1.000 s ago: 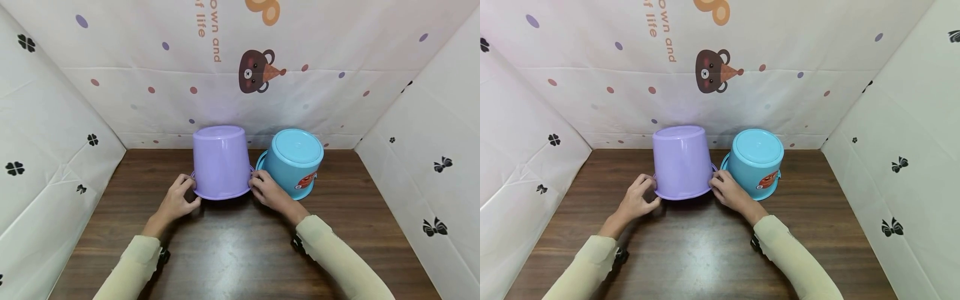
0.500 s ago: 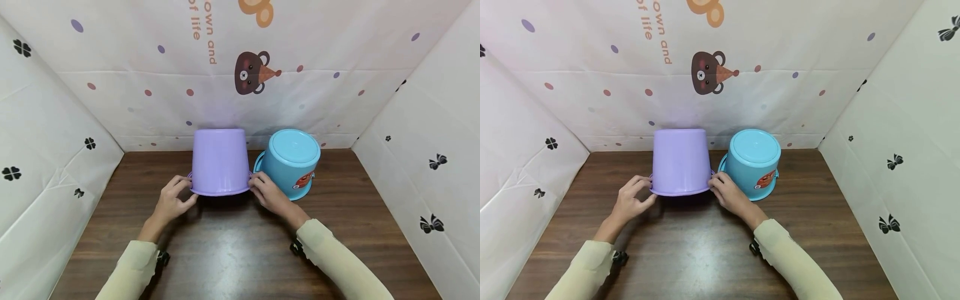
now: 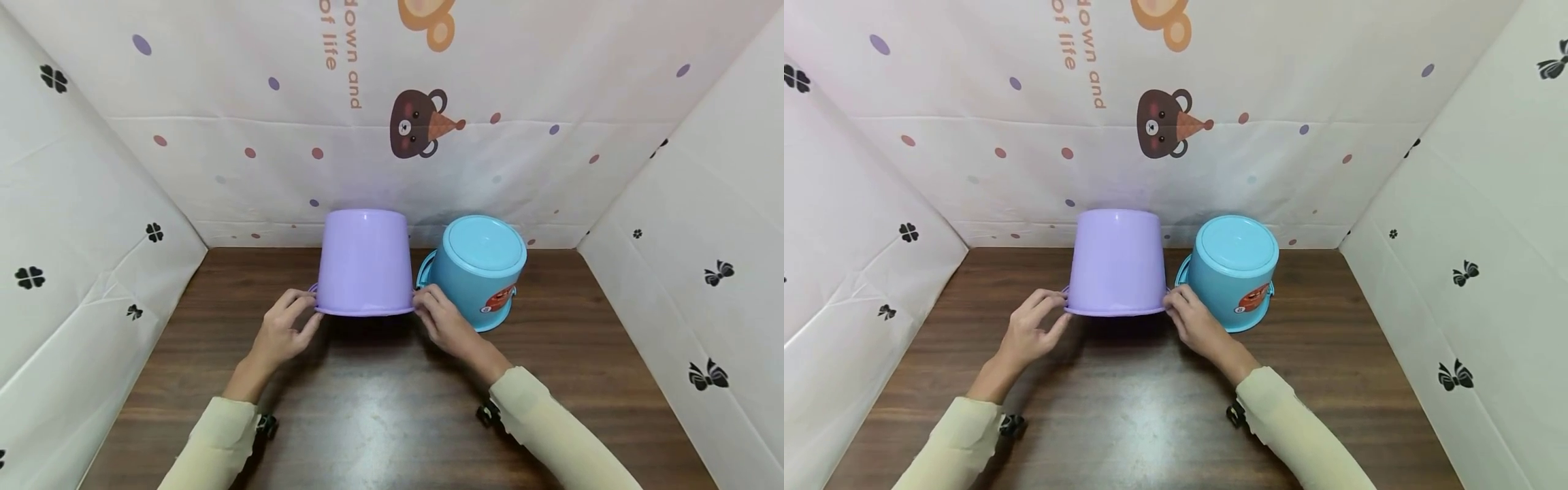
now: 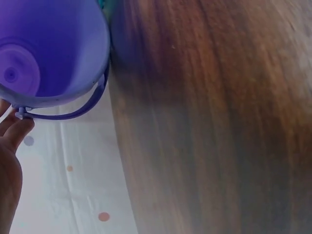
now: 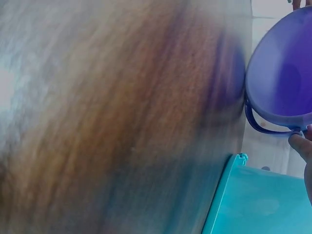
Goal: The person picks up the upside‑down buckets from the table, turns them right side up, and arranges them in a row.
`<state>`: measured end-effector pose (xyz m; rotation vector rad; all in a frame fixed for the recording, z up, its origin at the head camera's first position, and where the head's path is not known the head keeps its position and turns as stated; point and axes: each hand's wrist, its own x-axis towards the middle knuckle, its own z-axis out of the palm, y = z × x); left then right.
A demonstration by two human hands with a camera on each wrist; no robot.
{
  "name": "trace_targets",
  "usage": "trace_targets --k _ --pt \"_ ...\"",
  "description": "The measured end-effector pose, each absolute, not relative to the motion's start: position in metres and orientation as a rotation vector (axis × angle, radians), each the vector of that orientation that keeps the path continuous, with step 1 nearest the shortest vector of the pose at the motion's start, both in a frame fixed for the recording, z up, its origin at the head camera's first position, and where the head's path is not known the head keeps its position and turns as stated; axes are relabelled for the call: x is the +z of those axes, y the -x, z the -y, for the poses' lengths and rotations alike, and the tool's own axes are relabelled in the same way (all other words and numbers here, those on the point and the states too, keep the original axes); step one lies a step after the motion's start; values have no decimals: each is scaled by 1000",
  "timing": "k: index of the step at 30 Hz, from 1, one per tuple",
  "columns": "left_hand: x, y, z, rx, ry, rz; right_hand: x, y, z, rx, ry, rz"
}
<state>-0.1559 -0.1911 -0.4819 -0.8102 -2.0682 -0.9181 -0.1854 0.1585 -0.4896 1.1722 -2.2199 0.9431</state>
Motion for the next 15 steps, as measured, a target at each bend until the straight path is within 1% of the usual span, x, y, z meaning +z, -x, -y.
trace_targets --k 15 --pt "-461 149 183 -872 856 2047 -478 181 -162 1013 -1052 2228"
